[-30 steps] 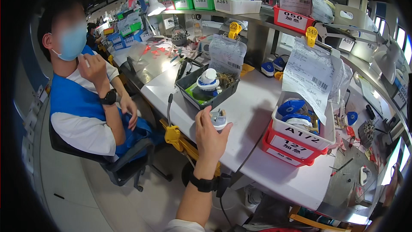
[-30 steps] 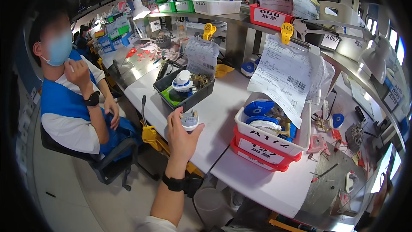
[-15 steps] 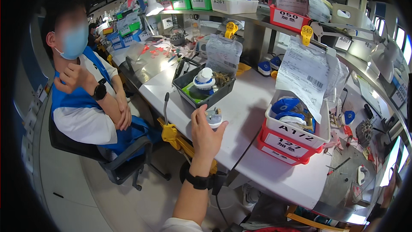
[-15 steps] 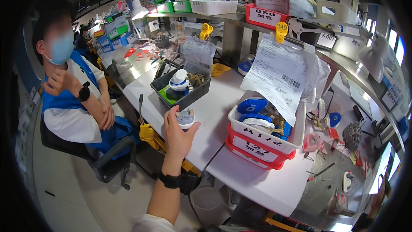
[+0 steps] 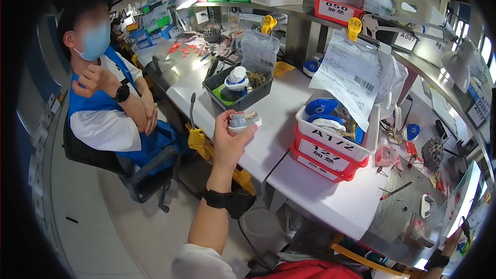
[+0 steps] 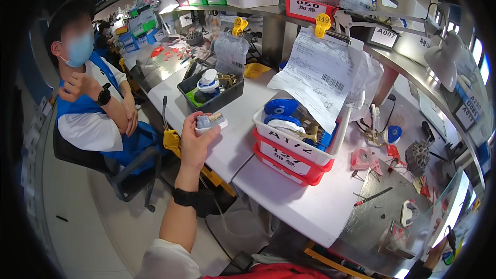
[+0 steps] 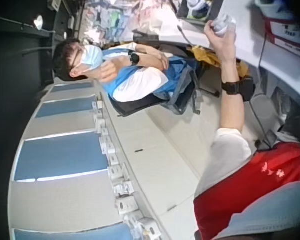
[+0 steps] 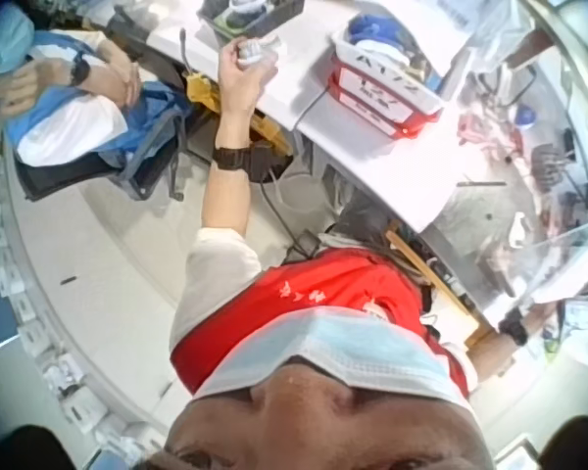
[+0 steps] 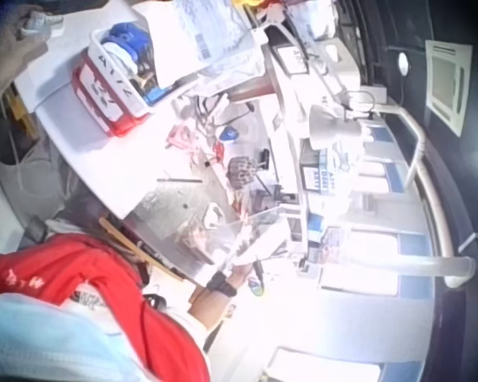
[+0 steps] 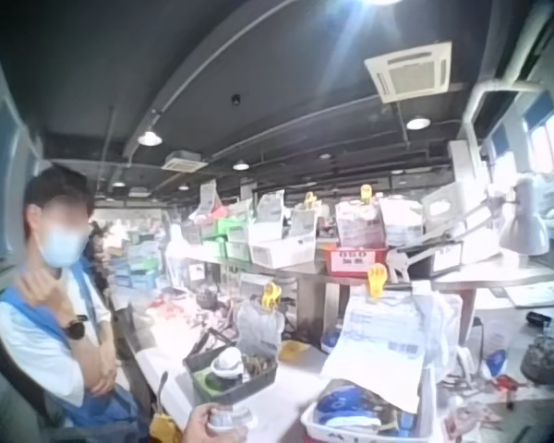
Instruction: The recorder is seen using a rotary tool to grind and shape dental prosthetics and plaster dental models at a laboratory workbench.
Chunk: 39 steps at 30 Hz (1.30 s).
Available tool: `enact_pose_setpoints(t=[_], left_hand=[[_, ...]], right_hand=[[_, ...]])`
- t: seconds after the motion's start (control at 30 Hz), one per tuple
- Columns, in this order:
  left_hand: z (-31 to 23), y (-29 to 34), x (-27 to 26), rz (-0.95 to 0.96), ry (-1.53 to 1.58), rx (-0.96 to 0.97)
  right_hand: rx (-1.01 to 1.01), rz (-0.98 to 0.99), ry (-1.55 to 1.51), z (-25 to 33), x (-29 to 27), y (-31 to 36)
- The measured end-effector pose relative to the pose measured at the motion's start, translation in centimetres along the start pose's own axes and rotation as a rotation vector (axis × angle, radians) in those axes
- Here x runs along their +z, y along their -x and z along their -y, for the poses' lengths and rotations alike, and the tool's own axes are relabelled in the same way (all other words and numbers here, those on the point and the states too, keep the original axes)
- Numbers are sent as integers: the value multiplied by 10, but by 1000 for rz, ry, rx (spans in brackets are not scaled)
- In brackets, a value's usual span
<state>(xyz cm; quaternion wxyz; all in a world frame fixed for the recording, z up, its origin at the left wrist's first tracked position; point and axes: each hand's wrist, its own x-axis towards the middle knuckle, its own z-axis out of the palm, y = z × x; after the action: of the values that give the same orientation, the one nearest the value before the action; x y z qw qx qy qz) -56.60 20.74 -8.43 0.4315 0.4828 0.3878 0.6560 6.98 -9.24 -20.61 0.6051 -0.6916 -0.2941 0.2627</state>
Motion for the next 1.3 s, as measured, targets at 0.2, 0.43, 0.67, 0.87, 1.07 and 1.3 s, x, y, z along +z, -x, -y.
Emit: enact_pose_setpoints(t=[0.2, 0.43, 0.67, 0.87, 1.07, 1.3], left_hand=[[-5, -4, 9, 139, 396, -77], [-5, 0, 25, 167, 527, -121], [-5, -3, 32, 201, 497, -117], [-4, -10, 30, 115, -23, -63], [-9, -18, 24, 165, -573, 10], [6, -25, 12, 203, -1046, 226]], right_hand=[[10, 46, 35, 20, -29, -11], [-5, 60, 6, 29, -32, -24], [-17, 75, -43, 32, -24, -35], [-57, 98, -107, 41, -3, -55], [-95, 125, -156, 55, 16, -73], [-123, 162, -185, 76, 40, -86]])
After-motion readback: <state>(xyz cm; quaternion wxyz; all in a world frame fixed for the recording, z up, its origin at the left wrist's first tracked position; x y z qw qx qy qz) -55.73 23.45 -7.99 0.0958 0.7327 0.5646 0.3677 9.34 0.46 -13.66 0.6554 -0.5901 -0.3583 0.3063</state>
